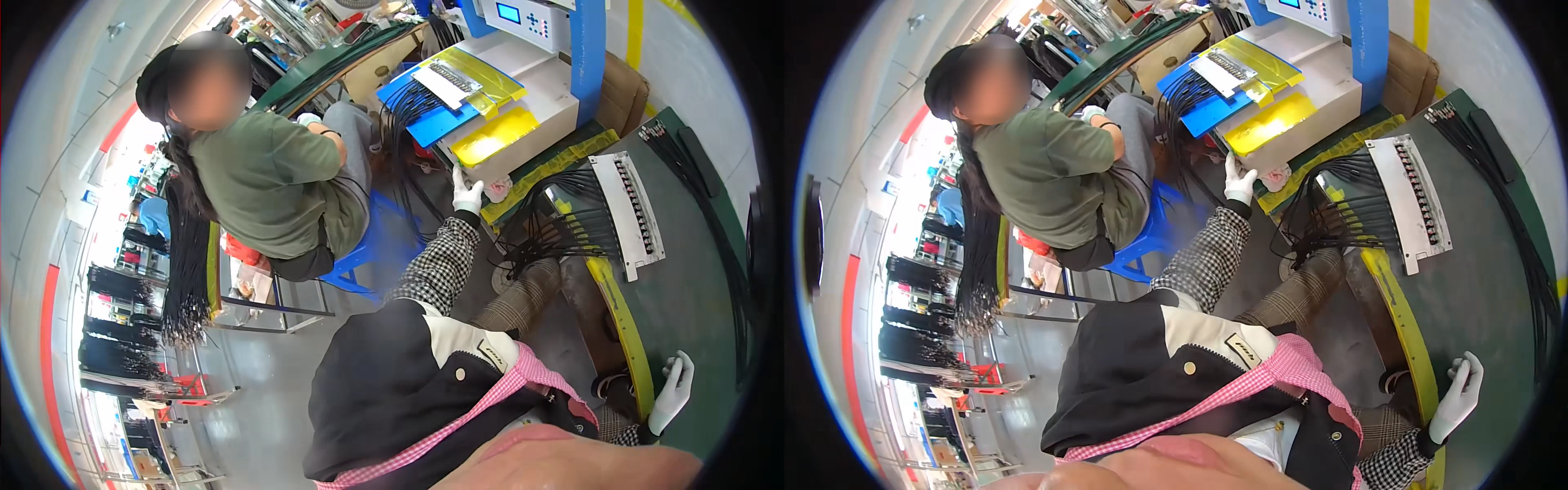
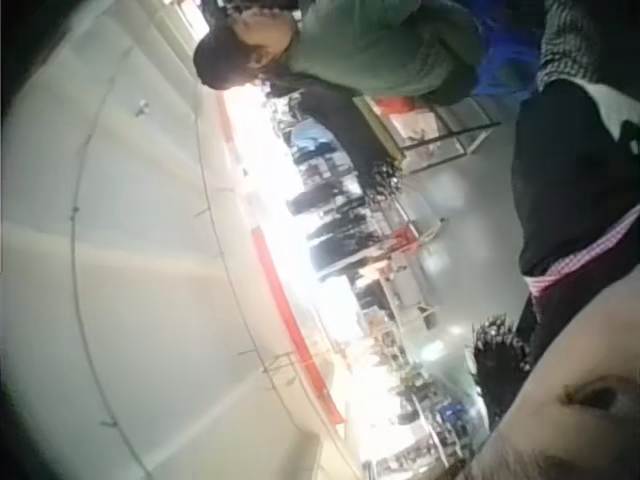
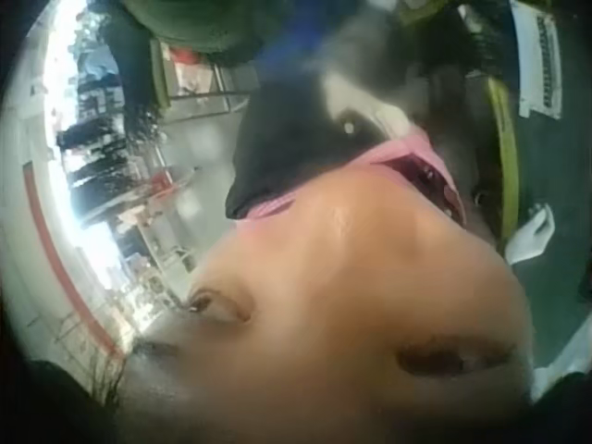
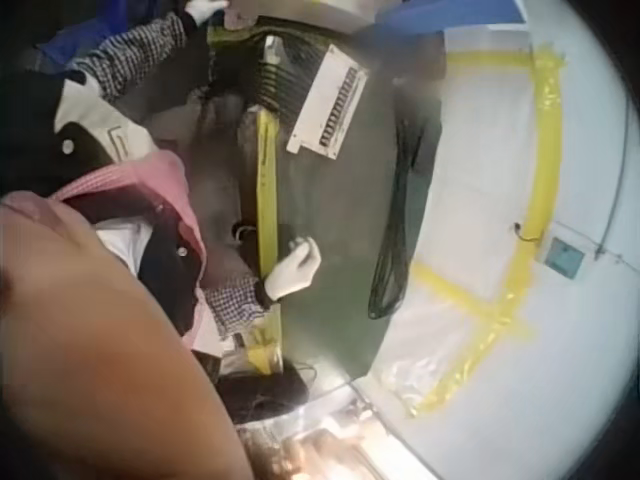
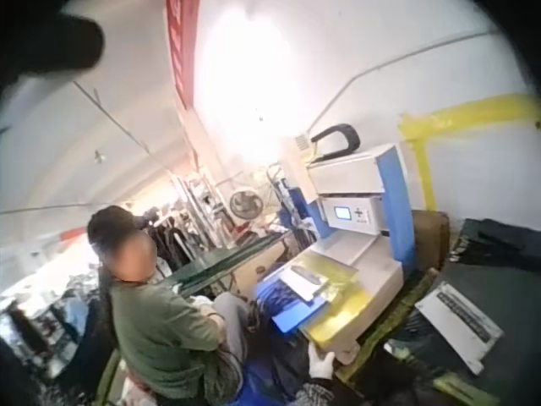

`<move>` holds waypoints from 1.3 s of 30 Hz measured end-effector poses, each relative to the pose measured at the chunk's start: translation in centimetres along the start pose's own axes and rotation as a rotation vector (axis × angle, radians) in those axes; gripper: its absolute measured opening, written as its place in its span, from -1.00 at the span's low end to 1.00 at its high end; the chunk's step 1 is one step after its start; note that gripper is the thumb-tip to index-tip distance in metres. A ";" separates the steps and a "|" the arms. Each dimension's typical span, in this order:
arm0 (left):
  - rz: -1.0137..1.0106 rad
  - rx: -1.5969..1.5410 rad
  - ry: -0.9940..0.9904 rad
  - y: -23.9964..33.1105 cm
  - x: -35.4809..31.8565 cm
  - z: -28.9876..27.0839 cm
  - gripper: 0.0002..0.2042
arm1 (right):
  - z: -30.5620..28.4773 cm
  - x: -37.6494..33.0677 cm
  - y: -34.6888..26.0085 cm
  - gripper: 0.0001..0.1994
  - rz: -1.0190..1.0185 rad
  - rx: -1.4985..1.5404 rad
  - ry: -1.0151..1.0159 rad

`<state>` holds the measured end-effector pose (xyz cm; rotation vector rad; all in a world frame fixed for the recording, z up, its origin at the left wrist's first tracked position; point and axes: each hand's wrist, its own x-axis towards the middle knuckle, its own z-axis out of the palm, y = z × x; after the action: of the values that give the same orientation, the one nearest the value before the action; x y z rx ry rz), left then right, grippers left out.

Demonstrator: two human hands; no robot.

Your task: Organizing and inserting cables into a test or assembly fixture at a production station.

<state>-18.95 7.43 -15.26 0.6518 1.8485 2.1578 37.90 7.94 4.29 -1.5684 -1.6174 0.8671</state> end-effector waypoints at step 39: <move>-0.732 -0.357 -0.741 3.8 2.4 5.9 -0.43 | 1.4 -0.7 -1.5 -0.80 -0.019 0.065 0.019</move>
<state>-17.87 13.04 -10.41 0.4843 1.0380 1.4218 35.89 7.18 4.84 -1.5101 -1.5729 0.8840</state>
